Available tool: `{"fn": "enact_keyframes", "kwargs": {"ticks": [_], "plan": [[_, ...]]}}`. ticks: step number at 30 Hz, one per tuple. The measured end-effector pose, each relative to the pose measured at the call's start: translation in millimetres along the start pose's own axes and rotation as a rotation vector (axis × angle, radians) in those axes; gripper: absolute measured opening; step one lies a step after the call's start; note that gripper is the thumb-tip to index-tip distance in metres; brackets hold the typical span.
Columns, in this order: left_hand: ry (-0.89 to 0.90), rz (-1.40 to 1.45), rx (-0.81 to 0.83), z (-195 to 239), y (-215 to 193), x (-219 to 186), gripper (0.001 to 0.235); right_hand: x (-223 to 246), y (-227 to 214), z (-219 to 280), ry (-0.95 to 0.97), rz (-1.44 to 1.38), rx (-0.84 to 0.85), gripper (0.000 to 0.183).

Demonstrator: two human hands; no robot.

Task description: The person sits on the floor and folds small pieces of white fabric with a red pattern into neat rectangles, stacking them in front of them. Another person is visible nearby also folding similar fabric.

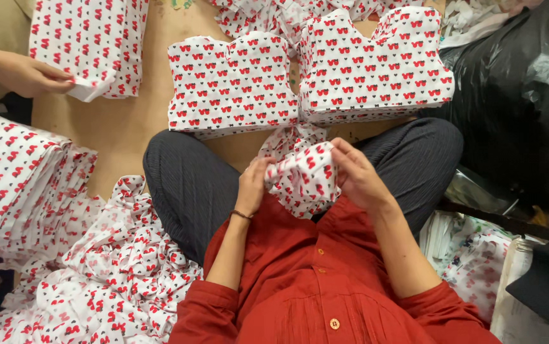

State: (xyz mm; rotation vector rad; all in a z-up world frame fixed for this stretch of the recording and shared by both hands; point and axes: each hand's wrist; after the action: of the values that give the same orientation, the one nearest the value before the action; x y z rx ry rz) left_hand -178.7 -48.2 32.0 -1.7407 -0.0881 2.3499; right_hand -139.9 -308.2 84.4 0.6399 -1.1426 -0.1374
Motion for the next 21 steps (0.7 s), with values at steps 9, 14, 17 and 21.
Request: {"fn": "enact_keyframes", "kwargs": {"ticks": [9,14,17,21], "plan": [[-0.201,1.224,0.49,22.3,29.9,9.2,0.083,20.5,62.7,11.2,-0.064,-0.229,0.052,0.024],[-0.06,1.122,0.123,41.0,48.1,-81.7,0.023,24.9,75.6,18.8,-0.272,0.279,-0.04,0.015],[0.042,0.893,-0.017,41.6,46.6,-86.8,0.018,26.2,77.5,22.3,-0.368,0.18,-0.019,0.019],[0.189,0.609,0.04,59.1,30.8,-94.0,0.02,39.1,109.0,27.6,-0.11,-0.595,-0.137,0.035]]}}
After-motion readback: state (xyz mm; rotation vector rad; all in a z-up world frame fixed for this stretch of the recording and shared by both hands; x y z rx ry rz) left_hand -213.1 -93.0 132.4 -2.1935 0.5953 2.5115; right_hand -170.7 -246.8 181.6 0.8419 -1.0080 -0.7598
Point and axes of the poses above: each hand's wrist, its own z-axis away from the middle knuckle, its own y-axis out of the palm, x = y × z, and after that the axes turned 4 degrees about x, right-handed
